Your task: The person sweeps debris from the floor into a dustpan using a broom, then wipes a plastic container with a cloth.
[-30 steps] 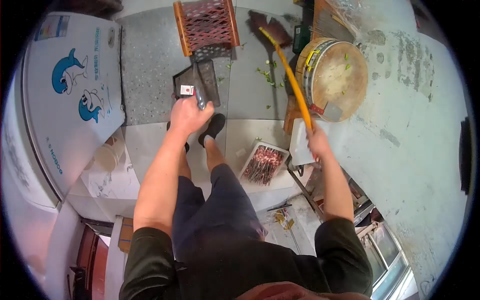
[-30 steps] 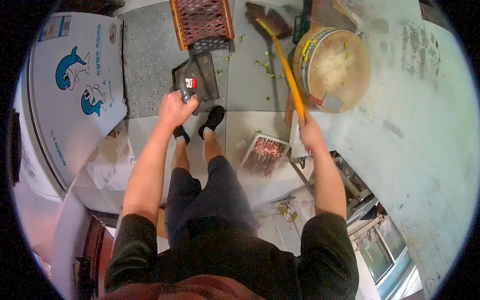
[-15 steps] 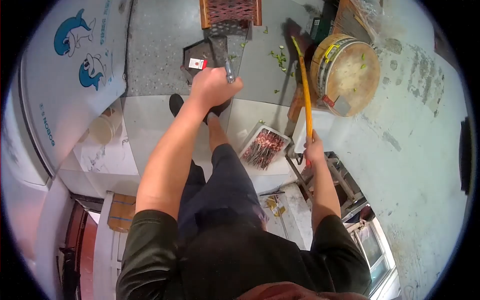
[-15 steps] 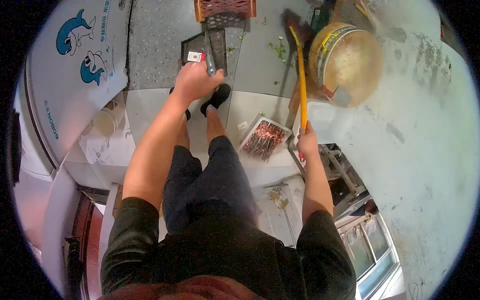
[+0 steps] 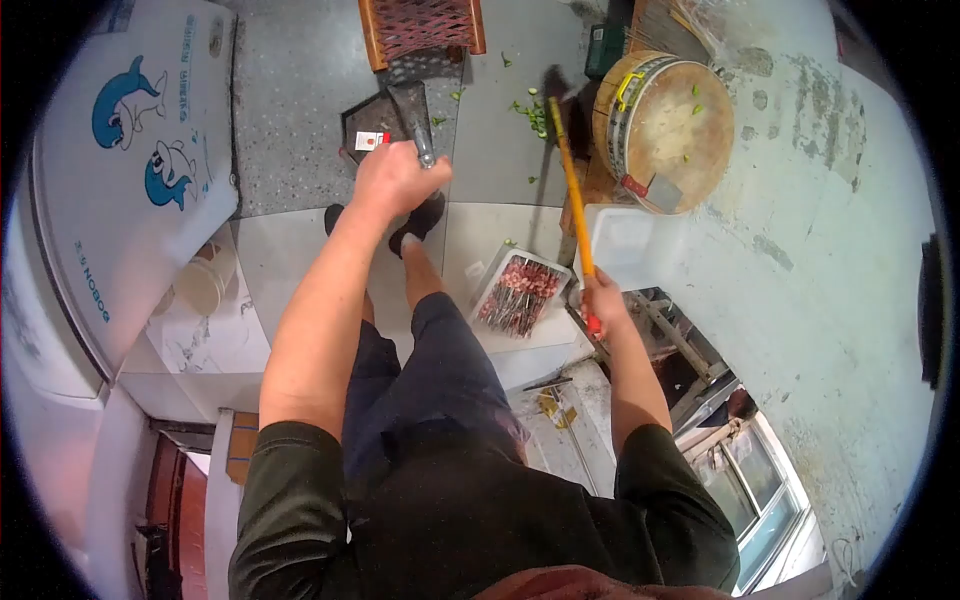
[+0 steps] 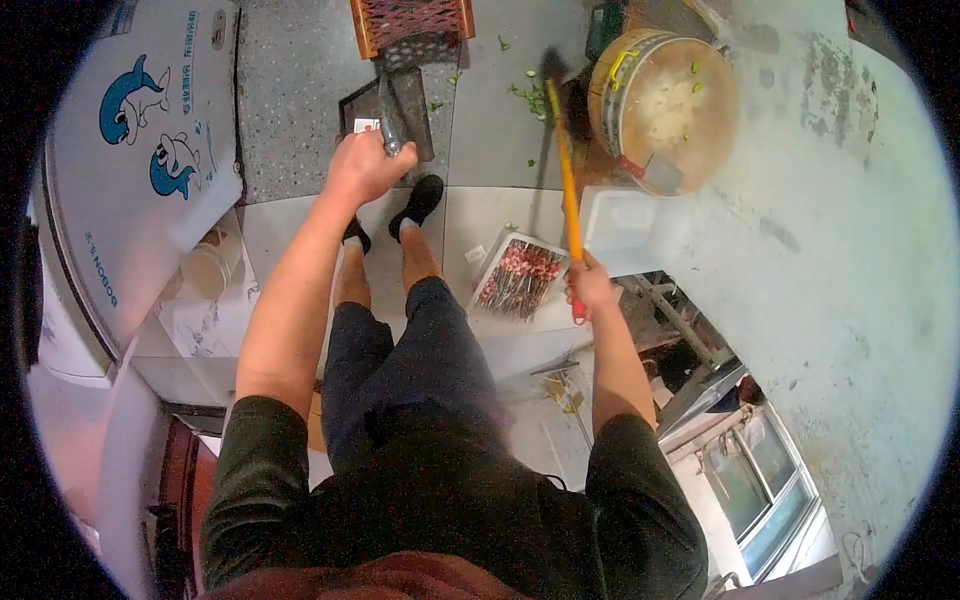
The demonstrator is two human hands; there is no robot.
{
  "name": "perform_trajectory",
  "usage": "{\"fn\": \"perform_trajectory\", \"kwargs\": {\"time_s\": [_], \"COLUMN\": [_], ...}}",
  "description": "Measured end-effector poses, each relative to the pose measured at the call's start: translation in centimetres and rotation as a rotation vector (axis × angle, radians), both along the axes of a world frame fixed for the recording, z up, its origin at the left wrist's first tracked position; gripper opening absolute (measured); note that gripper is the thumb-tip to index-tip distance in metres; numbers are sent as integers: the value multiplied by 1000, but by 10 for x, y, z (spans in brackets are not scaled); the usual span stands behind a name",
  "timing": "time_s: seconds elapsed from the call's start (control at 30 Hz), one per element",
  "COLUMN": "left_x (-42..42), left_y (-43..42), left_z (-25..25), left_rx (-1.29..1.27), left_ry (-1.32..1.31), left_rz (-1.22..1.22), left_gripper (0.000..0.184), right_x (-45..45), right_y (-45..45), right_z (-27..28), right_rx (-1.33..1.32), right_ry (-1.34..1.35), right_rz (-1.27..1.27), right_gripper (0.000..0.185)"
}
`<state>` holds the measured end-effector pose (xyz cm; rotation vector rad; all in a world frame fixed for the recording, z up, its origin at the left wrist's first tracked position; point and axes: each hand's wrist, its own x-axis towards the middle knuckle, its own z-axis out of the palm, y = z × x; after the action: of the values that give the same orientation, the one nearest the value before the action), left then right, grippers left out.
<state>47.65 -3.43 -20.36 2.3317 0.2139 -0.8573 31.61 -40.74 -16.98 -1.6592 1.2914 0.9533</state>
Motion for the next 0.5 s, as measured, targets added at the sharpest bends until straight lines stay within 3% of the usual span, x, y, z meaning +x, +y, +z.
{"fn": "perform_trajectory", "kwargs": {"time_s": [0.23, 0.3, 0.33, 0.5], "left_x": [-5, -6, -5, -2], "left_y": [3, 1, 0, 4], "left_z": [-10, -13, -13, -9], "left_rx": [-77, -69, -75, -42], "left_ry": [-37, -48, -67, -31], "left_rz": [11, 20, 28, -2], "left_gripper": [49, 49, 41, 49], "right_x": [-49, -64, -63, -58], "right_y": [7, -3, -5, 20], "right_z": [70, 69, 63, 21], "right_rx": [40, 69, 63, 223], "right_ry": [-3, 23, 40, 17], "right_rz": [-145, -229, -263, -345], "right_gripper": [44, 44, 44, 28]}}
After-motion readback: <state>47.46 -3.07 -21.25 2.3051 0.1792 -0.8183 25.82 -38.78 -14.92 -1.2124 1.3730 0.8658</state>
